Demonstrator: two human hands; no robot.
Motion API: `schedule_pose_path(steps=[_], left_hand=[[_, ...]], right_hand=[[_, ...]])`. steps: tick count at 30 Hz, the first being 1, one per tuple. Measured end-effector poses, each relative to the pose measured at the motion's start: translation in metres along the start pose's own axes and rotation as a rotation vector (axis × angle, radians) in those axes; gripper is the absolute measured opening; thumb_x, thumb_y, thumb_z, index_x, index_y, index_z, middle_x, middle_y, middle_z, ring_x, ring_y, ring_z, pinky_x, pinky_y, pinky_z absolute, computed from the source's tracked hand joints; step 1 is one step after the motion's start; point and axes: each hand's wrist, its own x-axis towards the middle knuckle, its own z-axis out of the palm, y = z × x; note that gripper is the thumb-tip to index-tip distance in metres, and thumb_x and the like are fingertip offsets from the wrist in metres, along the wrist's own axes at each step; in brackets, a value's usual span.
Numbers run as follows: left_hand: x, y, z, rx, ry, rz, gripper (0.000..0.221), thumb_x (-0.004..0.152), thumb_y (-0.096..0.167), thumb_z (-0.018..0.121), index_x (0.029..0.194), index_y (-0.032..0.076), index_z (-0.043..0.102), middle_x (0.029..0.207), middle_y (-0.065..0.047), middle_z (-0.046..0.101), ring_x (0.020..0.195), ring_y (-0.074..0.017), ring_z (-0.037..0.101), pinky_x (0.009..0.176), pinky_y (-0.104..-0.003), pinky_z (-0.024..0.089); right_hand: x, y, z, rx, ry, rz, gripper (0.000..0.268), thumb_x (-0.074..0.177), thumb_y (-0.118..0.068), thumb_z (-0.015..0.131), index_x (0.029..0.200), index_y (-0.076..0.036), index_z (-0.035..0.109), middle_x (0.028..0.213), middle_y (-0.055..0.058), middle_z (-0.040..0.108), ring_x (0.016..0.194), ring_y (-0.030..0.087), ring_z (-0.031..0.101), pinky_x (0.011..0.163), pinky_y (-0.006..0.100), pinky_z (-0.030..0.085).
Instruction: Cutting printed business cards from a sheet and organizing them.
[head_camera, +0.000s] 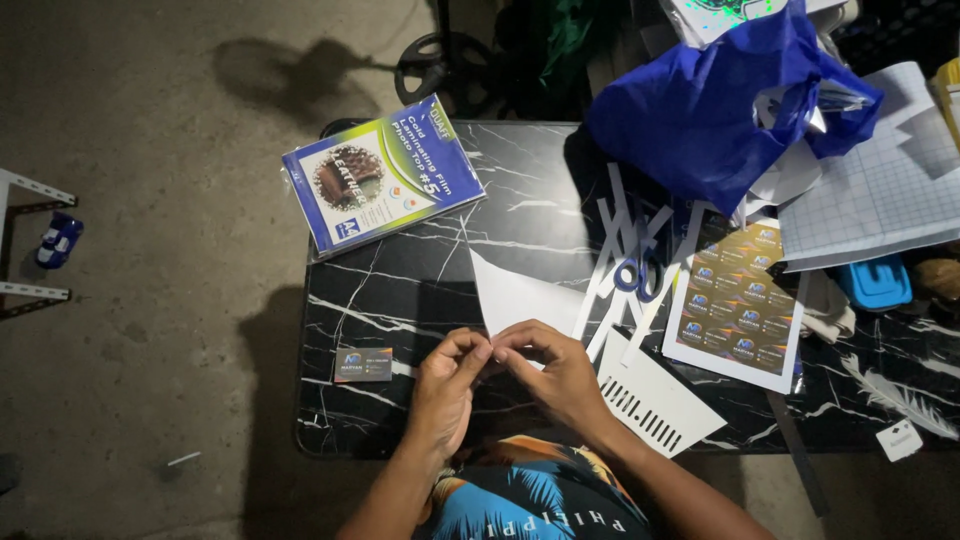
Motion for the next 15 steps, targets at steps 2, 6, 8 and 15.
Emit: schedule_pose_path(steps=[2,6,8,15], left_hand=[[0.001,-0.003,-0.002,0.003,-0.001,0.023,0.008,0.096,0.012,0.071,0.099,0.004,0.069,0.103,-0.001,0.063,0.097,-0.0112,0.06,0.092,-0.028,0.047],[0.001,-0.004,0.0,0.074,0.019,0.046,0.008,0.095,0.01,0.07,0.098,0.003,0.069,0.104,-0.001,0.061,0.096,-0.0119,0.059,0.091,-0.028,0.045],[0.0,-0.003,0.001,0.103,0.034,0.051,0.007,0.095,0.01,0.07,0.097,0.003,0.069,0.103,-0.001,0.062,0.096,-0.0123,0.06,0.091,-0.028,0.046],[-0.003,-0.002,0.003,0.113,0.002,0.063,0.007,0.096,0.01,0.071,0.095,0.002,0.07,0.103,-0.001,0.062,0.098,-0.0117,0.06,0.094,-0.027,0.048]], right_hand=[[0.001,0.0,-0.001,-0.009,-0.005,0.01,0.012,0.091,-0.008,0.073,0.1,-0.002,0.077,0.104,0.009,0.076,0.097,0.018,0.075,0.089,0.031,0.062],[0.001,0.007,-0.002,-0.023,-0.005,0.092,0.013,0.091,-0.011,0.074,0.099,-0.001,0.077,0.1,0.008,0.078,0.092,0.016,0.074,0.083,0.028,0.061],[0.002,0.01,-0.003,-0.01,-0.009,0.119,0.014,0.091,-0.012,0.074,0.098,-0.001,0.077,0.099,0.008,0.078,0.09,0.016,0.074,0.082,0.028,0.06],[0.004,0.001,-0.008,0.041,-0.031,0.181,0.014,0.09,-0.011,0.073,0.096,0.0,0.078,0.1,0.009,0.077,0.092,0.015,0.073,0.083,0.028,0.061]])
